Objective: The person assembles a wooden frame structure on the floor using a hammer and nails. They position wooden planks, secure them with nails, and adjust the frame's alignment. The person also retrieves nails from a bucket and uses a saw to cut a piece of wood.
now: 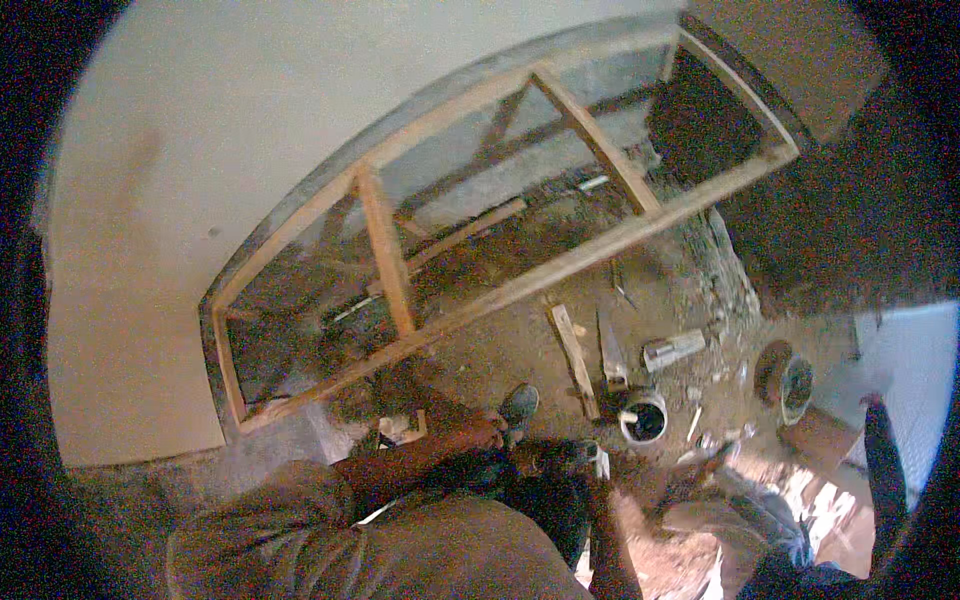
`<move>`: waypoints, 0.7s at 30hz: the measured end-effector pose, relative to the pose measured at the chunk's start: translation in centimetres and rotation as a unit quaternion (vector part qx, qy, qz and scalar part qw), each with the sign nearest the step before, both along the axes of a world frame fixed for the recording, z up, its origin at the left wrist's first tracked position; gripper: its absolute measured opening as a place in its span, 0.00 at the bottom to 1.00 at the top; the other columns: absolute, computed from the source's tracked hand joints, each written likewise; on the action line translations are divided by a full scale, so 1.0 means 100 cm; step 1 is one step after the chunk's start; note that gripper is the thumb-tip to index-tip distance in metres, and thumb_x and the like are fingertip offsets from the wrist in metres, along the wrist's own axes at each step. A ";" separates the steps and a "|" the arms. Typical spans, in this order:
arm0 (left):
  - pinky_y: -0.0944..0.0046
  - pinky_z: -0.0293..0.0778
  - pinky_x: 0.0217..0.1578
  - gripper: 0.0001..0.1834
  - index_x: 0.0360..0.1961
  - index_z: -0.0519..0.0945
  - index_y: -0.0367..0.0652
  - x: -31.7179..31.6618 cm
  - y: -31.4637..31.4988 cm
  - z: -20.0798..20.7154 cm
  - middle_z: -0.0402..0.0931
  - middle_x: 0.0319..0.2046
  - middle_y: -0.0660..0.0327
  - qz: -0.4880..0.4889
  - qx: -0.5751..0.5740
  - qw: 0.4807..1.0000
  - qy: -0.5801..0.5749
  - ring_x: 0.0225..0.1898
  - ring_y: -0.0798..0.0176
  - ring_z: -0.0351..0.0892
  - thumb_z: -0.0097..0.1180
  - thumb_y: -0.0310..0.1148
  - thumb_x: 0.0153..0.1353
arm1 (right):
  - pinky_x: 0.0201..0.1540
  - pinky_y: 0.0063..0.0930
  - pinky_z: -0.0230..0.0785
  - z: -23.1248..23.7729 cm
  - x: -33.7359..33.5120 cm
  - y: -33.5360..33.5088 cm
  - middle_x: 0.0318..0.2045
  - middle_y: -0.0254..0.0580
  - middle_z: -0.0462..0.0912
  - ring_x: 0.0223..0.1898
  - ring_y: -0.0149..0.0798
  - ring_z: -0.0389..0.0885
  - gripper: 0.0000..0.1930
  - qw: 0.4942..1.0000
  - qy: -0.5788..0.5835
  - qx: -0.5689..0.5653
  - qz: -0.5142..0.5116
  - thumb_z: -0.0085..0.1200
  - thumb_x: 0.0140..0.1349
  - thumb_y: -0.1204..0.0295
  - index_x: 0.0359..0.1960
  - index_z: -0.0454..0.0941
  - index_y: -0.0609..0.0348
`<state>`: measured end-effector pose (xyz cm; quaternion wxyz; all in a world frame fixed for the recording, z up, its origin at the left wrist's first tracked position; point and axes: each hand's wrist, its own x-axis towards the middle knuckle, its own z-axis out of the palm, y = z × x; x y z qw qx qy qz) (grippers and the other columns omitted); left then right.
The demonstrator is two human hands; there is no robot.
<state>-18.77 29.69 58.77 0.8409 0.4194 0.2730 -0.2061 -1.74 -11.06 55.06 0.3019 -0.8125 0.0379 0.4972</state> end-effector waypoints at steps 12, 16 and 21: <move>0.62 0.76 0.21 0.11 0.42 0.81 0.37 -0.024 0.083 0.140 0.86 0.30 0.54 0.122 0.137 0.982 0.051 0.25 0.60 0.84 0.59 0.35 0.67 | 0.32 0.41 0.74 0.170 0.058 0.007 0.30 0.46 0.82 0.34 0.45 0.80 0.20 0.985 0.091 -0.144 0.005 0.51 0.69 0.52 0.46 0.83 0.55; 0.62 0.74 0.19 0.13 0.42 0.81 0.40 -0.035 0.085 0.135 0.86 0.29 0.57 0.119 0.181 0.970 0.107 0.22 0.64 0.81 0.60 0.39 0.67 | 0.32 0.41 0.74 0.186 0.047 0.020 0.30 0.46 0.82 0.34 0.44 0.80 0.19 0.985 0.090 -0.144 0.014 0.51 0.69 0.53 0.45 0.82 0.55; 0.62 0.72 0.19 0.13 0.48 0.79 0.42 -0.039 0.082 0.154 0.85 0.29 0.58 0.144 0.143 0.979 0.022 0.21 0.65 0.79 0.59 0.38 0.67 | 0.32 0.41 0.74 0.205 0.033 0.019 0.30 0.46 0.82 0.33 0.44 0.80 0.19 0.985 0.080 -0.151 0.007 0.50 0.70 0.53 0.44 0.82 0.55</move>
